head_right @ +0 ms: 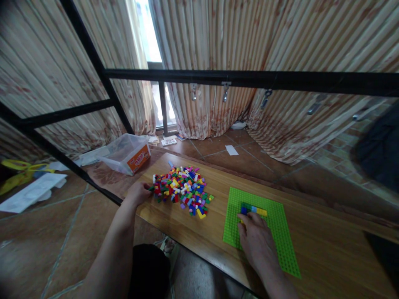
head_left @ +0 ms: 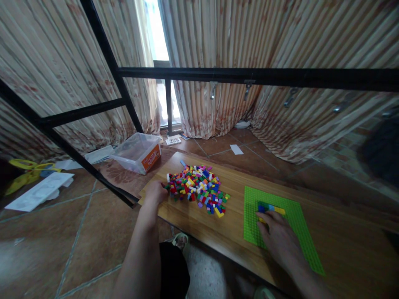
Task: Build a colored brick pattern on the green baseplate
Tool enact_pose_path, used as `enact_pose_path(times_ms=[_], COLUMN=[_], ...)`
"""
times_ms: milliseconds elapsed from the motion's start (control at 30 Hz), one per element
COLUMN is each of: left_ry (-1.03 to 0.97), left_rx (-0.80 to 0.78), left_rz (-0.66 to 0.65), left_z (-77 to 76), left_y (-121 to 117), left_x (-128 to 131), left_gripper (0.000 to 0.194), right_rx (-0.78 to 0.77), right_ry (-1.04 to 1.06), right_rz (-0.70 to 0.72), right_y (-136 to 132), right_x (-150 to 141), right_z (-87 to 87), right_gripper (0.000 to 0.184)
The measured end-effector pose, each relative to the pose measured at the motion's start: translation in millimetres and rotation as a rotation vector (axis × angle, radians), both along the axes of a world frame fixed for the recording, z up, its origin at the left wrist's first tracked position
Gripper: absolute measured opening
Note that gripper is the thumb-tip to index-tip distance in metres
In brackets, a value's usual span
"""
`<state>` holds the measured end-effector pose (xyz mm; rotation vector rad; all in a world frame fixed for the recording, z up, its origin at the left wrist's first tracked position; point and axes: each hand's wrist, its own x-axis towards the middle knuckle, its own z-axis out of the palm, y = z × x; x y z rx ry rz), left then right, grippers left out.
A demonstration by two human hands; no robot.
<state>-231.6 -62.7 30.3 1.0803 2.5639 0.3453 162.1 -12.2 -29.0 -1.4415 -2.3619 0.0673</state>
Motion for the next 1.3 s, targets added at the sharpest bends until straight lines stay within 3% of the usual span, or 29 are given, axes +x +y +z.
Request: enact_pose_path(times_ms=[233, 400, 500, 567, 700, 800, 933, 1100, 1200, 1300], left_ry=[-0.029, 0.023, 0.064, -0.079, -0.508, -0.701, -0.968, -1.228, -1.213, -1.063], left_rx=[0.032, 0.106, 0.266, 0.401, 0.514, 0.480, 0.384, 0.283, 0.287, 0.328], left_rz=[0.059, 0.100, 0.120, -0.005, -0.549, -0.730, -0.793, -0.711, -0.684, -0.667], left_z=[-1.2, 17.1, 32.2, 34.4, 14.2, -6.5, -19.8, -21.7, -25.0, -30.4], left_y=[5.4, 2.0, 5.7, 12.2, 25.8, 29.9, 31.1, 35.5, 41.6, 49.4], left_x=[4.5, 12.2, 37.5, 67.6, 145.1, 193.2, 226.0, 241.6, 245.4, 242.9], left_gripper=[0.016, 0.023, 0.025, 0.023, 0.017, 0.020, 0.024, 0.029, 0.029, 0.029], right_rx=[-0.025, -0.071, -0.100, -0.096, -0.102, -0.207, -0.311, -0.343, -0.352, -0.317], right_ry=[-0.006, 0.036, 0.092, 0.149, 0.334, 0.467, 0.520, 0.539, 0.512, 0.440], right_rz=[-0.013, -0.011, -0.024, -0.052, -0.100, -0.015, 0.120, 0.127, 0.080, -0.044], right_y=[-1.1, -3.7, -4.9, -5.2, -7.1, -11.7, -16.8, -12.8, -8.1, -2.4], right_x=[-1.7, -3.8, -4.9, -5.2, -3.7, -0.4, 6.3, 19.7, 32.3, 48.3], right_z=[4.3, 11.5, 17.6, 23.2, 39.2, 51.0, 56.1, 52.5, 52.1, 50.1], right_gripper=[0.029, 0.030, 0.029, 0.029, 0.031, 0.032, 0.033, 0.025, 0.023, 0.023])
